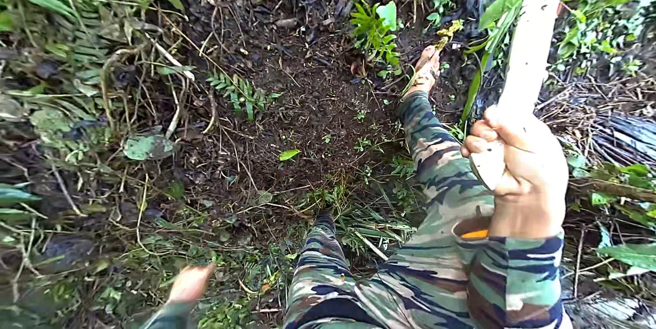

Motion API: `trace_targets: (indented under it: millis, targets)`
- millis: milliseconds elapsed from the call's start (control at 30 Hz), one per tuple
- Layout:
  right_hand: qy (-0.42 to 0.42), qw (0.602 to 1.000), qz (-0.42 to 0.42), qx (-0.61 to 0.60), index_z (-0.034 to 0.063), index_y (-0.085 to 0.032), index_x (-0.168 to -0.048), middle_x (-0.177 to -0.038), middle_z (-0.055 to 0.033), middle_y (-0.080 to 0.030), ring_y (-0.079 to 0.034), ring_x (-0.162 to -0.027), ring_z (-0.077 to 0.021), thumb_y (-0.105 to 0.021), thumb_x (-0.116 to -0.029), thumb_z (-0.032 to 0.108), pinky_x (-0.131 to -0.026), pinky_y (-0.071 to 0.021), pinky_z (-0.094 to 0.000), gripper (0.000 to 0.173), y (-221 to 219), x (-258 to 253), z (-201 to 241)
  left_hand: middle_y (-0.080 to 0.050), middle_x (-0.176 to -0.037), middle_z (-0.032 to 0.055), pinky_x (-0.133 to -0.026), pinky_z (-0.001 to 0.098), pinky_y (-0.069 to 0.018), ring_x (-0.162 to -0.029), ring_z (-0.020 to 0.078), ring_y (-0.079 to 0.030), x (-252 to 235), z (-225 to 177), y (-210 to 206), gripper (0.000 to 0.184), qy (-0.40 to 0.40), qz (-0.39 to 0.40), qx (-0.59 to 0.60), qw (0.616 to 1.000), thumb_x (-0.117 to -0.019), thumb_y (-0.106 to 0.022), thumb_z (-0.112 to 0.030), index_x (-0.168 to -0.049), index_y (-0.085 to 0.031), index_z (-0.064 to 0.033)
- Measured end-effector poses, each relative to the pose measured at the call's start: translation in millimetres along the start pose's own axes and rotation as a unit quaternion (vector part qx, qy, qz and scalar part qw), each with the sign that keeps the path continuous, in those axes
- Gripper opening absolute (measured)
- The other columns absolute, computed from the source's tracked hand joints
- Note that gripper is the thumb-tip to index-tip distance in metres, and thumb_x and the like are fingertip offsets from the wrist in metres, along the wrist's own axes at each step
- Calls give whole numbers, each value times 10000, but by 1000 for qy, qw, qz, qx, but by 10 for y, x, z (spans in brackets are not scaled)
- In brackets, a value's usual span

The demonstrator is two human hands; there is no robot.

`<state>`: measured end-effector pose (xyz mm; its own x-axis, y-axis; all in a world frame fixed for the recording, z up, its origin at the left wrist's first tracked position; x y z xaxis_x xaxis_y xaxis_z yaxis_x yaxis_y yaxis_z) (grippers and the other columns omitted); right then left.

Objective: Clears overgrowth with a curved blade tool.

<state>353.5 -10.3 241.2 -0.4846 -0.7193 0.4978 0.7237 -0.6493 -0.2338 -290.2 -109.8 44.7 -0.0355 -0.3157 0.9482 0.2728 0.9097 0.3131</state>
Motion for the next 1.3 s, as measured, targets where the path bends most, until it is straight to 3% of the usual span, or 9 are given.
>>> trace_targets:
  millis: [167,267,333,567,833,967,1067,1233,1300]
  targets:
    - [-13,1000,12,23,150,-615,-869,-606,66,-583,-563,-484,-26,-359,-1080,83,-509,-546,-175,339,46,-5,-143,-567,-1429,322,-1116,655,-416,-1349,537,-520,-1170,-2209,1208,400,-338,-261,114,897,-1048,-559,-120,-1422,-592,18]
    - [-15,999,-3,33,146,-612,-846,-582,65,-581,-571,-475,-27,-343,-1067,68,-512,-557,-176,356,73,9,-231,-383,-1616,261,-1265,553,-210,-1550,424,-275,-1793,-3139,1472,493,-344,-195,103,913,-1080,-511,-152,-1529,-441,39]
    - [-23,999,-10,24,140,-611,-841,-569,63,-589,-584,-474,-28,-328,-1065,56,-515,-568,-178,371,72,6,-260,-534,-1485,269,-1268,511,-232,-1499,415,-370,-1986,-3448,1502,381,-330,-113,56,935,-1075,-467,-74,-1415,-554,75]
    - [-39,998,15,39,142,-631,-857,-590,57,-614,-607,-494,-29,-318,-1078,82,-532,-582,-182,388,58,13,-255,-662,-1221,336,-1063,659,-443,-1229,516,-603,-1640,-2626,830,319,-288,48,36,956,-1080,-462,-118,-1250,-672,51]
    - [4,996,38,77,137,-621,-903,-637,54,-612,-585,-495,-33,-348,-1067,52,-506,-557,-178,329,-105,30,-133,-597,-1382,313,-1072,643,-458,-1289,495,-583,-121,-288,-900,401,69,100,129,984,-1080,-539,-226,-1380,-584,36]
    - [7,994,58,93,155,-629,-878,-611,64,-600,-576,-487,-30,-366,-1075,74,-507,-552,-175,338,-215,48,-171,-635,-1307,312,-1024,625,-496,-1184,487,-644,-401,-1150,-315,311,-100,-65,222,968,-1036,-613,-173,-1138,-714,103]
    - [9,992,63,112,154,-624,-873,-606,64,-597,-581,-485,-31,-378,-1057,67,-510,-561,-180,319,-220,34,-217,-596,-1408,286,-1129,525,-455,-1289,418,-610,-820,-2375,495,345,-154,-167,380,896,-1063,-513,-116,-1286,-644,113]
    - [-17,992,49,112,138,-597,-877,-586,65,-605,-583,-473,-24,-388,-1030,47,-495,-551,-168,275,-153,36,-389,-293,-1629,316,-1180,475,-406,-1439,398,-465,-1782,-3795,1135,572,9,-59,568,821,-1123,-393,-227,-1569,-261,105]
    - [-32,993,39,106,130,-583,-883,-576,63,-594,-581,-465,-29,-393,-1028,51,-481,-545,-169,252,-105,47,-450,-456,-1532,304,-1146,485,-437,-1391,382,-525,-1992,-3987,1172,546,107,-16,581,807,-1127,-378,-282,-1515,-361,101]
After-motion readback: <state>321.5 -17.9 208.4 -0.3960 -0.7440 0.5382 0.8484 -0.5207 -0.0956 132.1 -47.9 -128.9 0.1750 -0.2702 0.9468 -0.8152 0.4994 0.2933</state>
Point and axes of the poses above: each hand's wrist, its own x-axis away from the middle knuckle, its own y-axis out of the back of the hand, z = x × y, the point moved 4 cm from there along -x, towards the middle knuckle
